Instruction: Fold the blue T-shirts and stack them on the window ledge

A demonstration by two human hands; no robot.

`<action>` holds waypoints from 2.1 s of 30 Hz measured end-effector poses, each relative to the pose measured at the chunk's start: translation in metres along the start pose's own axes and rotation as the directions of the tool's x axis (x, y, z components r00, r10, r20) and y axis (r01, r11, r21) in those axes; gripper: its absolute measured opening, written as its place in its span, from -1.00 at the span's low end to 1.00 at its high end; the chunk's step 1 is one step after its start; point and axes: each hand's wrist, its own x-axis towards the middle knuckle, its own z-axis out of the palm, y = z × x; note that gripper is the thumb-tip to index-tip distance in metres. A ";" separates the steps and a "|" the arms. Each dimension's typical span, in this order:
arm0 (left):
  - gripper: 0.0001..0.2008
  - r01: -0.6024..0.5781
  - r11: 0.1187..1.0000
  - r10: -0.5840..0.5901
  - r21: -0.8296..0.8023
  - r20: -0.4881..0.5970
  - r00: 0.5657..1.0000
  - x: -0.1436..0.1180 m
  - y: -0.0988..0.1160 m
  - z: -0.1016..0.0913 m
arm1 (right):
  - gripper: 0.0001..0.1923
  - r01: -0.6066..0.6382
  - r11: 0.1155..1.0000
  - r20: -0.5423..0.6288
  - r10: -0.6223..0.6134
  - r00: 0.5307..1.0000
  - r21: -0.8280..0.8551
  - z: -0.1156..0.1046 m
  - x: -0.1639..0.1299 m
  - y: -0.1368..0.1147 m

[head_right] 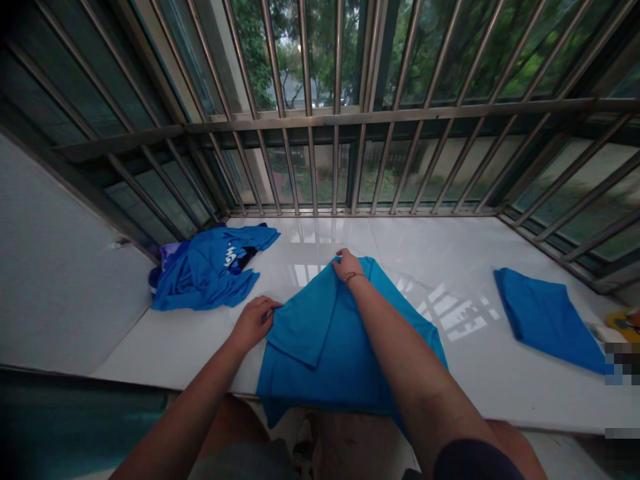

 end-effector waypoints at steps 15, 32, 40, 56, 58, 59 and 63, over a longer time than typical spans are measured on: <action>-0.73 0.053 0.998 -0.053 0.027 0.017 0.998 0.003 0.006 -0.004 | -0.76 0.100 0.988 -0.109 -0.087 0.990 0.119 0.018 0.039 -0.022; -0.65 0.004 0.999 -0.003 0.035 -0.008 1.000 0.002 0.001 0.001 | -0.11 0.342 0.914 0.121 -0.322 0.939 -0.217 0.018 -0.183 -0.012; -0.72 0.058 0.997 -0.059 0.053 0.009 0.998 0.005 0.006 -0.001 | -0.74 0.536 0.785 0.249 -0.477 0.843 -0.311 0.025 -0.217 -0.007; -0.64 0.004 1.000 -0.004 -0.010 0.014 1.000 0.005 0.003 -0.003 | -0.67 0.416 0.899 0.130 -0.400 0.907 -0.134 -0.013 -0.162 0.023; -0.63 -0.001 1.000 0.002 -0.023 0.009 1.000 0.005 0.003 -0.003 | -0.64 0.316 0.935 0.082 -0.306 0.948 -0.160 -0.018 -0.137 0.019; -0.63 -0.006 1.000 0.006 -0.029 0.007 1.000 0.005 0.003 -0.004 | -0.63 0.276 0.946 0.072 -0.268 0.961 -0.169 -0.018 -0.122 0.016; -0.71 -0.004 0.999 0.003 -0.032 -0.002 1.000 0.005 0.005 -0.005 | -0.58 0.187 0.965 0.075 -0.175 0.982 -0.185 -0.011 -0.061 -0.002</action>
